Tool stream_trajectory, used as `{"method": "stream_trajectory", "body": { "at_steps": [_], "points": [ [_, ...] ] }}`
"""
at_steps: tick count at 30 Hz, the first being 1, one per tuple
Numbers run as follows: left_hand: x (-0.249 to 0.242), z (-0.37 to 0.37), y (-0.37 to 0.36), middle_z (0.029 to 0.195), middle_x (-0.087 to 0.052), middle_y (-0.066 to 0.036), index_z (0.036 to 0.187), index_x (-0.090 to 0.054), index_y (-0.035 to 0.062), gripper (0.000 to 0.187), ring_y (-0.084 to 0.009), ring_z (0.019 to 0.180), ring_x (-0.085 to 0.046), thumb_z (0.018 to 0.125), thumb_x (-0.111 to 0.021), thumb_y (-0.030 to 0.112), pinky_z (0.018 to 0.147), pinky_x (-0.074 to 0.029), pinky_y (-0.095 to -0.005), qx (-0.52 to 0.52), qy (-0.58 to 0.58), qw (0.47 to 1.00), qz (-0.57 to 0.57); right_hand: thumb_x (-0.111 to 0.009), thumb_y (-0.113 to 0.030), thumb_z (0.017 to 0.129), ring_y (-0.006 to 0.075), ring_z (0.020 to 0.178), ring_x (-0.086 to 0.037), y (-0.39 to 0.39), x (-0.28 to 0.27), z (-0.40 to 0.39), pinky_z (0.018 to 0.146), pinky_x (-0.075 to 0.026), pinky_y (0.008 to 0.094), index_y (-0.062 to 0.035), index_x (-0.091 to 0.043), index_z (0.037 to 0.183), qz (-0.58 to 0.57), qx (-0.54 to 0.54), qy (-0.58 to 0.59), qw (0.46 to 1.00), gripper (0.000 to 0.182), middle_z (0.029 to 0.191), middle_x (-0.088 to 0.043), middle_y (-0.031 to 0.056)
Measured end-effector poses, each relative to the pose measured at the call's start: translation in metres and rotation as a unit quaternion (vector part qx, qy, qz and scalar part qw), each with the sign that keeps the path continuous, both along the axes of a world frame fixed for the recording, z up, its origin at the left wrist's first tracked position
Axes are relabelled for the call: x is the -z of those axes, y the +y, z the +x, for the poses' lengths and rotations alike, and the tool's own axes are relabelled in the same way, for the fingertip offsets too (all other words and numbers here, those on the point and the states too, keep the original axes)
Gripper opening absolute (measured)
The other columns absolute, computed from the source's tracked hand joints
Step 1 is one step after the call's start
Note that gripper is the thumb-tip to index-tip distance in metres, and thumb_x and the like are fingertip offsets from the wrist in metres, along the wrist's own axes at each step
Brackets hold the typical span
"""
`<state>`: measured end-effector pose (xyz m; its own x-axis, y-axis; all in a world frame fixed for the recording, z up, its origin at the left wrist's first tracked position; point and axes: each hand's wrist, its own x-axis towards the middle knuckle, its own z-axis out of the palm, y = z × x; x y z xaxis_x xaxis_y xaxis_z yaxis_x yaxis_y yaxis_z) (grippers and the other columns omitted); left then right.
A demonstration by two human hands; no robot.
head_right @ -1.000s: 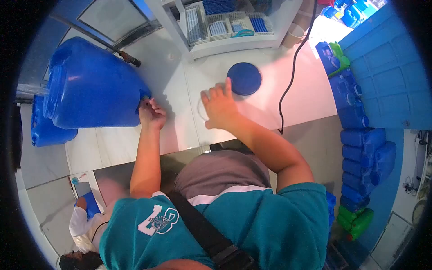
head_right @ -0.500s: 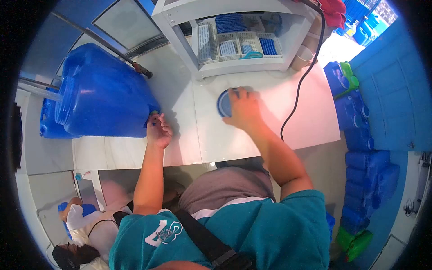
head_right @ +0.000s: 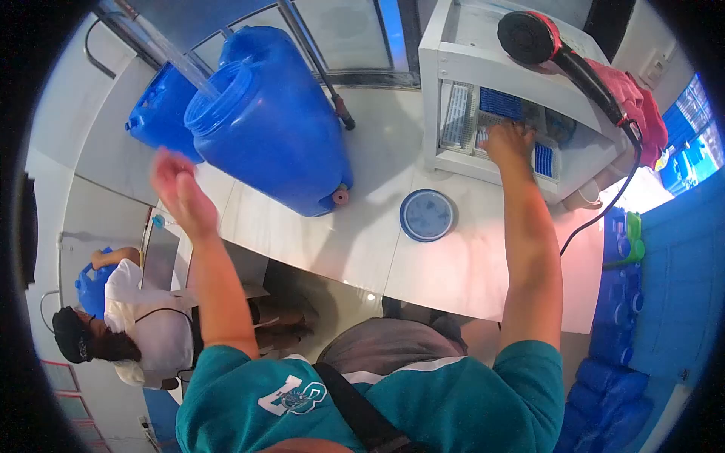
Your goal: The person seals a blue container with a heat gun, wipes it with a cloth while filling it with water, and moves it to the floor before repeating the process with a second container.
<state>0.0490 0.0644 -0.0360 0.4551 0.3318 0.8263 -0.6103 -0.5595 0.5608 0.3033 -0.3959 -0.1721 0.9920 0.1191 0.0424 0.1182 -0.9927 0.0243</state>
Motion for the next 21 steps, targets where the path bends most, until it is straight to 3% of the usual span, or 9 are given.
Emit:
{"method": "stream_trajectory", "body": {
  "at_steps": [2, 3, 5, 6, 8, 15, 17, 19, 21],
  "points": [
    [-0.035, 0.027, 0.02, 0.14, -0.05, -0.018, 0.152, -0.028, 0.0006, 0.116, -0.0288, 0.135, -0.044, 0.071, -0.085, 0.061, 0.114, -0.033, -0.0399, 0.032, 0.062, 0.997, 0.011, -0.068, -0.042, 0.09, 0.034, 0.137, -0.044, 0.001, 0.0, 0.001, 0.116, -0.018, 0.0668, -0.0225, -0.072, 0.123, -0.019, 0.0, 0.006, 1.0, 0.039, 0.144, -0.055, 0.0106],
    [-0.041, 0.039, 0.038, 0.14, -0.05, -0.018, 0.152, -0.028, 0.0006, 0.116, -0.0288, 0.135, -0.044, 0.071, -0.085, 0.061, 0.114, -0.033, -0.0399, 0.029, 0.058, 0.998, 0.013, -0.068, -0.042, 0.09, 0.0338, 0.136, -0.045, 0.002, -0.001, 0.002, 0.116, -0.018, 0.0671, -0.0231, -0.072, 0.123, -0.037, 0.006, 0.015, 0.999, 0.038, 0.144, -0.055, 0.0104],
    [-0.045, 0.054, 0.068, 0.154, -0.039, -0.02, 0.157, -0.021, 0.0001, 0.144, -0.0318, 0.148, -0.03, 0.051, -0.091, 0.068, 0.121, -0.024, -0.042, 0.152, 0.267, 0.948, 0.083, -0.067, -0.04, 0.091, 0.034, 0.137, -0.044, -0.001, 0.0, -0.004, 0.115, -0.018, 0.0673, -0.0221, -0.072, 0.124, 0.003, 0.002, -0.01, 1.0, 0.038, 0.143, -0.055, 0.0105],
    [-0.052, 0.053, 0.065, 0.154, -0.039, -0.02, 0.157, -0.021, 0.0001, 0.144, -0.0318, 0.148, -0.03, 0.051, -0.091, 0.068, 0.121, -0.024, -0.042, 0.15, 0.263, 0.949, 0.084, -0.067, -0.039, 0.092, 0.0342, 0.137, -0.043, -0.003, 0.0, -0.007, 0.114, -0.018, 0.0674, -0.0211, -0.071, 0.125, 0.041, 0.001, -0.031, 0.999, 0.038, 0.142, -0.056, 0.0105],
    [-0.066, 0.048, 0.057, 0.154, -0.04, -0.018, 0.156, -0.025, 0.0, 0.145, -0.0314, 0.146, -0.033, 0.046, -0.094, 0.064, 0.121, -0.024, -0.0416, 0.15, 0.405, 0.895, 0.111, -0.066, -0.039, 0.092, 0.0337, 0.136, -0.044, -0.005, 0.007, -0.007, 0.114, -0.019, 0.067, -0.021, -0.072, 0.124, 0.06, 0.005, -0.066, 0.996, 0.037, 0.141, -0.057, 0.0101],
    [-0.07, 0.038, 0.063, 0.152, -0.042, -0.016, 0.155, -0.028, 0.0002, 0.137, -0.0304, 0.143, -0.038, 0.049, -0.098, 0.052, 0.119, -0.028, -0.0417, 0.149, 0.426, 0.887, 0.097, -0.064, -0.038, 0.094, 0.0277, 0.13, -0.05, -0.011, -0.003, -0.063, 0.114, -0.022, 0.0647, -0.0195, -0.072, 0.121, 0.168, -0.02, -0.162, 0.972, 0.034, 0.135, -0.06, 0.0073],
    [-0.064, 0.035, 0.065, 0.152, -0.042, -0.016, 0.155, -0.028, -0.0003, 0.13, -0.0294, 0.143, -0.038, 0.055, -0.096, 0.048, 0.118, -0.029, -0.0428, 0.143, 0.399, 0.899, 0.109, -0.065, -0.038, 0.093, 0.027, 0.129, -0.051, -0.01, -0.014, -0.086, 0.114, -0.022, 0.0636, -0.0183, -0.071, 0.12, 0.211, -0.041, -0.15, 0.965, 0.034, 0.133, -0.062, 0.0054],
    [-0.053, 0.026, 0.043, 0.149, -0.045, -0.017, 0.154, -0.03, -0.0004, 0.116, -0.0299, 0.141, -0.04, 0.065, -0.093, 0.041, 0.116, -0.032, -0.0432, 0.111, 0.246, 0.955, 0.123, -0.066, -0.038, 0.093, 0.0263, 0.127, -0.053, -0.009, -0.029, -0.115, 0.115, -0.022, 0.0625, -0.017, -0.071, 0.119, 0.247, -0.044, -0.133, 0.959, 0.034, 0.13, -0.063, 0.0036],
    [-0.061, -0.002, 0.0, 0.137, -0.052, -0.017, 0.145, -0.04, -0.0017, 0.085, -0.0305, 0.131, -0.049, 0.081, -0.083, 0.034, 0.111, -0.039, -0.0441, -0.108, 0.138, 0.961, 0.215, -0.069, -0.036, 0.09, 0.0249, 0.124, -0.055, -0.002, -0.047, -0.139, 0.115, -0.022, 0.0604, -0.0175, -0.07, 0.12, 0.274, -0.101, -0.186, 0.938, 0.036, 0.127, -0.066, 0.0012]
  ]
}}
